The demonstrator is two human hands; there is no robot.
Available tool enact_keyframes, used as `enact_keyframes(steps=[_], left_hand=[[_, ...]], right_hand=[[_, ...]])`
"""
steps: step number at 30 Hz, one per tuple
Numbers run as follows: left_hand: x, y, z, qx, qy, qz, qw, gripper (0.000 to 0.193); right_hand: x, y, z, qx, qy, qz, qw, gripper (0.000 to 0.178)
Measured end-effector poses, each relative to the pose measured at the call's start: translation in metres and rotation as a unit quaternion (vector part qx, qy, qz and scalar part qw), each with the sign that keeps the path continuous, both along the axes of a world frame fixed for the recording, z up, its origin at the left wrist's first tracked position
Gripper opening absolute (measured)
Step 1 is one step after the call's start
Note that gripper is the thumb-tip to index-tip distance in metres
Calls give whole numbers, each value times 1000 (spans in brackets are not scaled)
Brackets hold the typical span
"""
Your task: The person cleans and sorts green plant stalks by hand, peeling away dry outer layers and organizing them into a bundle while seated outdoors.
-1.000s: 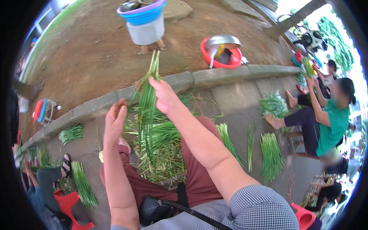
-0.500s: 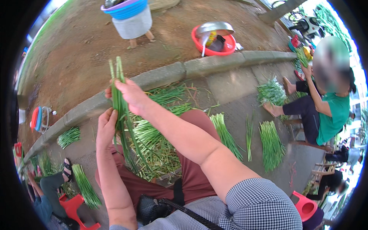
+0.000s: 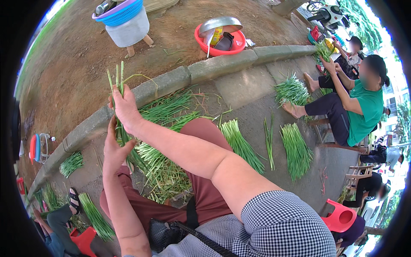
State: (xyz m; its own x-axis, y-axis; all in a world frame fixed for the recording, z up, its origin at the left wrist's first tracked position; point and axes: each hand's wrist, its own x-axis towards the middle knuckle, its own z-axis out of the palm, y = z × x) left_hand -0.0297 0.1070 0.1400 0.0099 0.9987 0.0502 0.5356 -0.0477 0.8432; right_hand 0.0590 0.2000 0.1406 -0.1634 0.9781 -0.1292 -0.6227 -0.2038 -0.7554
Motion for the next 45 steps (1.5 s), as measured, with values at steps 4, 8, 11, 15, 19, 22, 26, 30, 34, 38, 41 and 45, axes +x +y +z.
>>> enact_keyframes(steps=[4, 8, 11, 15, 19, 22, 26, 30, 34, 38, 41, 45], left_hand=[[13, 2, -21, 11, 34, 55, 998, 75], [8, 11, -38, 45, -64, 79, 994, 53], [-6, 17, -48, 47, -165, 95, 981, 34], [-17, 16, -36, -49, -284, 168, 943, 22], [-40, 9, -21, -73, -404, 191, 892, 10], [-39, 6, -4, -76, -457, 206, 862, 9], [-48, -20, 0, -44, -522, 214, 824, 10], [-35, -54, -6, -104, -550, 174, 810, 23], [-35, -96, -15, -139, -550, 169, 806, 27], [-26, -108, -9, -101, -591, 148, 786, 27], [-22, -108, -16, -85, -573, 150, 802, 28], [-18, -99, -27, -115, -504, 167, 840, 27]], right_hand=[[-13, -11, 2, -57, 0, -37, 998, 15], [-27, -15, -3, -59, -23, -90, 994, 12], [-32, -17, -2, -56, -45, -81, 994, 22], [-45, -11, -14, -64, -55, -71, 994, 57], [-43, -14, -10, -121, -36, -14, 992, 70], [-36, 0, -27, -161, -69, 6, 984, 49], [2, -12, -15, -195, -4, 31, 980, 13], [49, -8, -7, -158, 37, 27, 986, 26], [70, -61, -13, -57, -126, 0, 990, 41], [68, -140, -24, -16, -165, 23, 986, 53], [66, -153, -31, 42, -310, 193, 930, 66], [64, -141, -60, 229, -539, 84, 806, 34]])
